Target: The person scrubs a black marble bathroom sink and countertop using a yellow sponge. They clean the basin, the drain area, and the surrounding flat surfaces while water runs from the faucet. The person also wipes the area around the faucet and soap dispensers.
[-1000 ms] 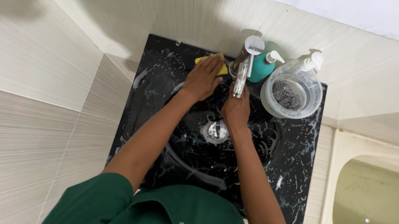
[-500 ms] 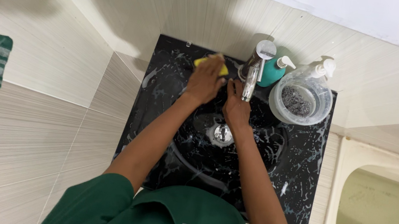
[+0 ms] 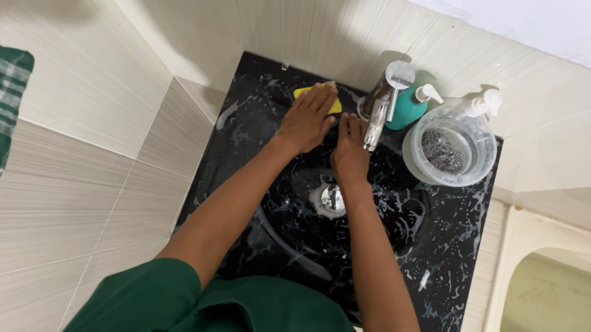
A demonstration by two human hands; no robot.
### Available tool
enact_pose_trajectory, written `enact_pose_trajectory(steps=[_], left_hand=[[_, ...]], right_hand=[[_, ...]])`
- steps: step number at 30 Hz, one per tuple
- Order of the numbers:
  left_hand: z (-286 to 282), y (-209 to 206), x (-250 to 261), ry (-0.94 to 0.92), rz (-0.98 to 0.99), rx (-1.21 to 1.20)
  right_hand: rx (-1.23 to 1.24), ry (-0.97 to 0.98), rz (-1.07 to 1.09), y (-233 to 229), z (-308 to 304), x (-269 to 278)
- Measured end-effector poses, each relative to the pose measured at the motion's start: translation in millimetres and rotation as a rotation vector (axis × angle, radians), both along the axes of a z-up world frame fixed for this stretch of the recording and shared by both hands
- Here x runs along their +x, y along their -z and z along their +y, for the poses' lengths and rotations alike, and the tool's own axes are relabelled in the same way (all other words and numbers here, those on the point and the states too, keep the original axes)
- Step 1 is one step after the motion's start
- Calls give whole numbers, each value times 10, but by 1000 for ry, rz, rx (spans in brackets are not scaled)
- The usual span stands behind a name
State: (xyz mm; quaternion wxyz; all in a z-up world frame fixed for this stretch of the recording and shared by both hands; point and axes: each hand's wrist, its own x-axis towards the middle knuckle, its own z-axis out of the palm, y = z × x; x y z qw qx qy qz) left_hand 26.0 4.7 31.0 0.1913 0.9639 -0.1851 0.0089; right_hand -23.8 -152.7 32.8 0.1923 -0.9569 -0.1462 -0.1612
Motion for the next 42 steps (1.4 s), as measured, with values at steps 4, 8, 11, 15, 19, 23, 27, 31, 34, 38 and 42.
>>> enact_pose_trajectory(steps=[4,8,11,15,19,23,27,31,34,38,42], left_hand=[[109,20,-155,-241,-30,49],[37,-13,-182,-240,89,60],[98,-47,-84,-79,43,56],[301,-45,-5,-120,19,39],[290,-52,-98,-184,-5,104],[310,-92,-70,-88,7,93],[460,-33,92,-55,-136,59],[529,99,12,-129,-182,42],[522,108,-99,-46,-169,25],[539,97,35,114,-179,2],[678,152,159,48,-185,-153]], right_hand=[[1,1,16,23,36,2],[-4,8,42,1,82,21],[-20,21,67,-29,125,40],[-129,41,5,-32,169,77],[-110,41,-1,-50,192,90],[-94,91,59,-2,243,134],[58,-73,-1,91,309,285],[47,-53,59,164,414,456],[9,-30,68,122,425,483],[-31,-8,167,69,413,483],[-38,13,201,44,447,494]])
